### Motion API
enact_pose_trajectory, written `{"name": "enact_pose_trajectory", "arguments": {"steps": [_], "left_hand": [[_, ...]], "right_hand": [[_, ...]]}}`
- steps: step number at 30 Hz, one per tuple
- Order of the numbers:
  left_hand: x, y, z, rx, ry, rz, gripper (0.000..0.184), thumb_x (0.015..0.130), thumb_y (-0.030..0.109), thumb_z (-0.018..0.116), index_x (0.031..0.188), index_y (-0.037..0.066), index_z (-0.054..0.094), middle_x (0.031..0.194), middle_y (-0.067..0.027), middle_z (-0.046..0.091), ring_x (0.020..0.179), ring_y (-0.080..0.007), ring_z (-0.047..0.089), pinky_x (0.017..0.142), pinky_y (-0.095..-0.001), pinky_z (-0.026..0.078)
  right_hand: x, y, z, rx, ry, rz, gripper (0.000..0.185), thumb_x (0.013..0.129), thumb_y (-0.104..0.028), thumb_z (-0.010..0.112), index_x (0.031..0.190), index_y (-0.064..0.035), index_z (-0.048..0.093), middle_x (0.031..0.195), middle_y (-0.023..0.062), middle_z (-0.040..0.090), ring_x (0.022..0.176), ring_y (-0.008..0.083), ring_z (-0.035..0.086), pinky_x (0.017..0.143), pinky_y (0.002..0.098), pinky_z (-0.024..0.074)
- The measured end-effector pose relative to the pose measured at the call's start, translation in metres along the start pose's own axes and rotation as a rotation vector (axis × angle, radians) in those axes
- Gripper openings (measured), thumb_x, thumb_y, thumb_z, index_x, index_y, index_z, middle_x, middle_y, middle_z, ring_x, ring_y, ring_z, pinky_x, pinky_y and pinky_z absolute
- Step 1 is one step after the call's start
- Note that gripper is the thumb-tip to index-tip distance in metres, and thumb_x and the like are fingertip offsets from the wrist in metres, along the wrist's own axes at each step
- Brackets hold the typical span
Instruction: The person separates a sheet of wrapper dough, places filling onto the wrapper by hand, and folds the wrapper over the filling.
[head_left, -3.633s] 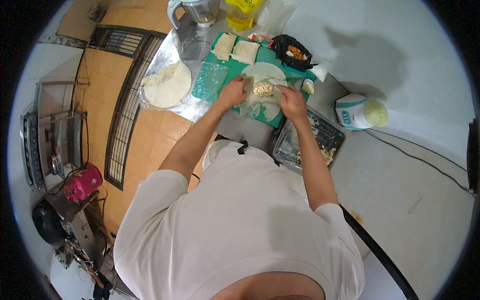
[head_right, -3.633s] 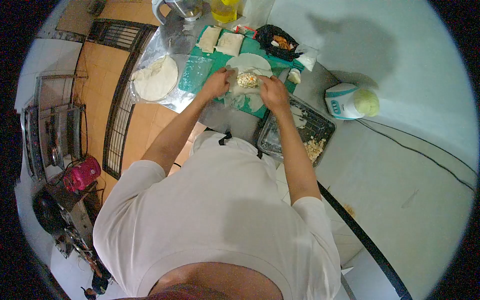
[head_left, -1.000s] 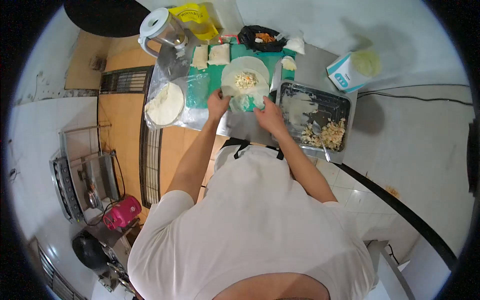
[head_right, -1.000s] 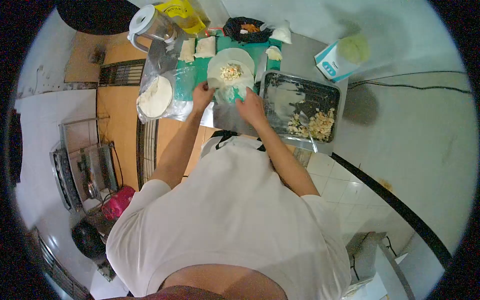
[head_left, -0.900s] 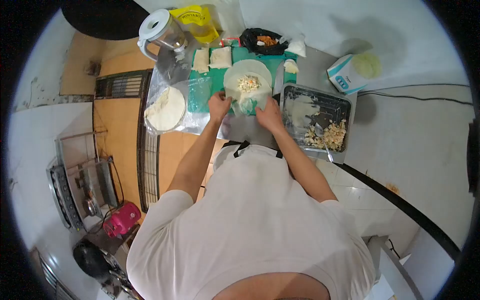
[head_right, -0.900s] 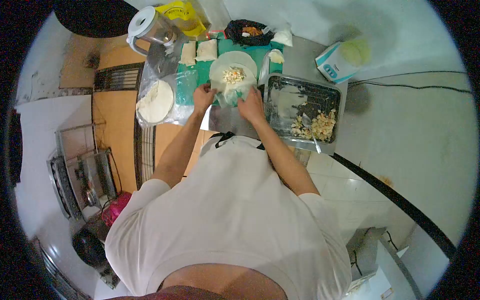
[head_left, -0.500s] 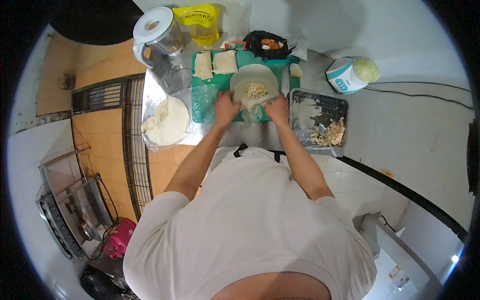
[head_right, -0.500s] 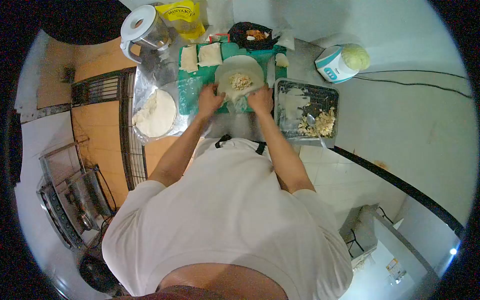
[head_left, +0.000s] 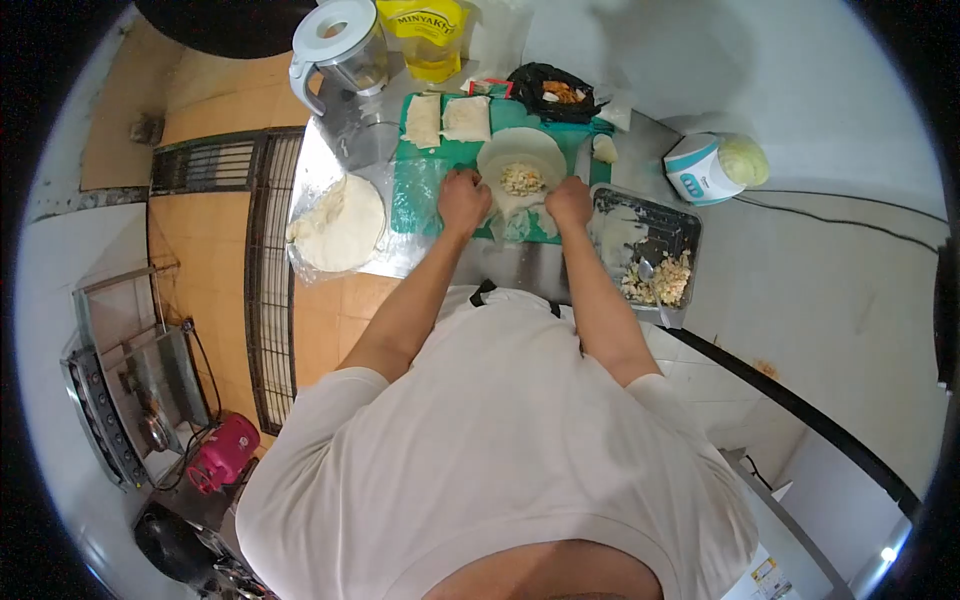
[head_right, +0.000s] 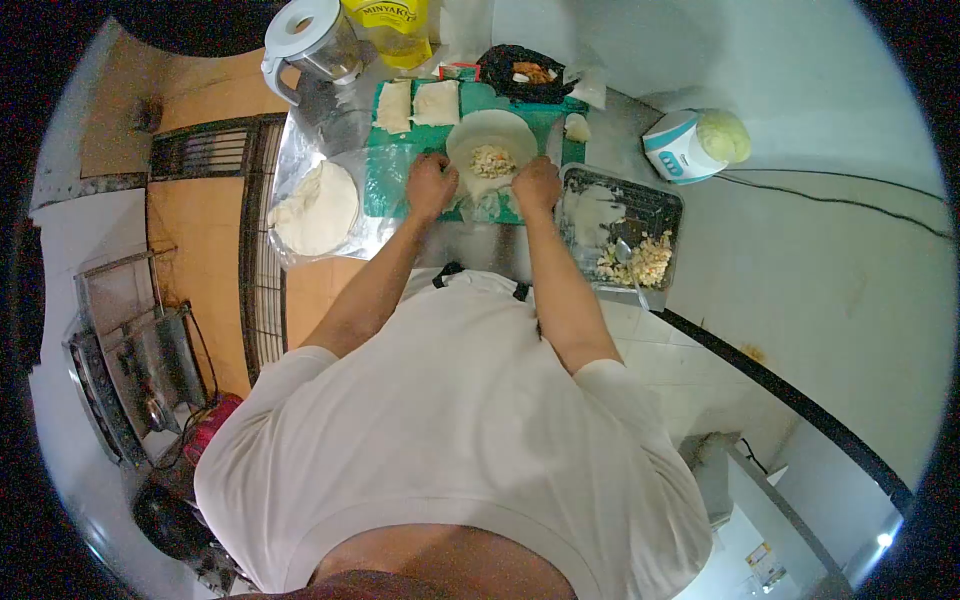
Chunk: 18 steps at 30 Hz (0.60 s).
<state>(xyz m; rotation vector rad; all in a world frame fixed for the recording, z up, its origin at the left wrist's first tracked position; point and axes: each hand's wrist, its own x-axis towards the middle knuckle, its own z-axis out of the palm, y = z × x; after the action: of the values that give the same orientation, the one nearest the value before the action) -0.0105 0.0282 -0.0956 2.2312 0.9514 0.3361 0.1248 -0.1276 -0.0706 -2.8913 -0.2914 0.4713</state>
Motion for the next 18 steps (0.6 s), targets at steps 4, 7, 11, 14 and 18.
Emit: {"name": "enact_pose_trajectory", "arguments": {"steps": [4, 7, 11, 14, 18], "left_hand": [[0.007, 0.003, 0.001, -0.157, -0.027, -0.096, 0.023, 0.074, 0.018, 0.067, 0.09, 0.003, 0.068, 0.088, -0.0173, 0.069, 0.086, -0.0379, 0.066, 0.078, -0.0468, 0.054], [0.012, 0.01, -0.009, -0.217, -0.013, -0.13, 0.027, 0.072, 0.018, 0.069, 0.092, 0.0, 0.066, 0.082, -0.0179, 0.07, 0.079, -0.0373, 0.068, 0.075, -0.0443, 0.055], [0.019, 0.001, 0.0, -0.329, 0.007, -0.152, 0.037, 0.07, 0.016, 0.073, 0.101, -0.001, 0.063, 0.084, -0.0172, 0.072, 0.08, -0.0328, 0.071, 0.074, -0.0402, 0.056], [0.018, -0.004, 0.001, -0.379, -0.01, -0.194, 0.046, 0.069, 0.015, 0.076, 0.11, -0.001, 0.061, 0.085, -0.0154, 0.073, 0.083, -0.0289, 0.072, 0.075, -0.0381, 0.057], [0.016, -0.007, 0.004, -0.402, -0.034, -0.268, 0.05, 0.069, 0.016, 0.079, 0.113, -0.001, 0.064, 0.086, -0.0147, 0.074, 0.084, -0.0265, 0.073, 0.078, -0.0364, 0.057]], "right_hand": [[0.009, -0.002, -0.012, 0.02, -0.091, 0.103, 0.032, 0.081, -0.02, 0.068, 0.105, 0.0013, 0.066, 0.109, 0.0229, 0.069, 0.099, 0.0401, 0.069, 0.084, 0.0492, 0.0573], [0.009, -0.005, -0.024, 0.049, -0.18, 0.099, 0.036, 0.081, -0.022, 0.071, 0.11, -0.0007, 0.066, 0.115, 0.021, 0.068, 0.103, 0.0384, 0.069, 0.086, 0.0487, 0.057], [0.016, -0.004, -0.024, 0.212, -0.174, 0.159, 0.043, 0.077, -0.025, 0.075, 0.108, 0.0046, 0.067, 0.115, 0.0244, 0.068, 0.104, 0.0375, 0.068, 0.088, 0.0454, 0.0553], [0.028, 0.004, -0.016, 0.269, -0.231, 0.163, 0.045, 0.076, -0.026, 0.075, 0.108, 0.0051, 0.067, 0.117, 0.0253, 0.067, 0.107, 0.0389, 0.067, 0.09, 0.0459, 0.0548], [0.038, 0.008, -0.008, 0.321, -0.241, 0.153, 0.044, 0.077, -0.026, 0.072, 0.107, 0.0053, 0.065, 0.117, 0.0267, 0.066, 0.107, 0.0407, 0.066, 0.091, 0.0484, 0.0545]]}}
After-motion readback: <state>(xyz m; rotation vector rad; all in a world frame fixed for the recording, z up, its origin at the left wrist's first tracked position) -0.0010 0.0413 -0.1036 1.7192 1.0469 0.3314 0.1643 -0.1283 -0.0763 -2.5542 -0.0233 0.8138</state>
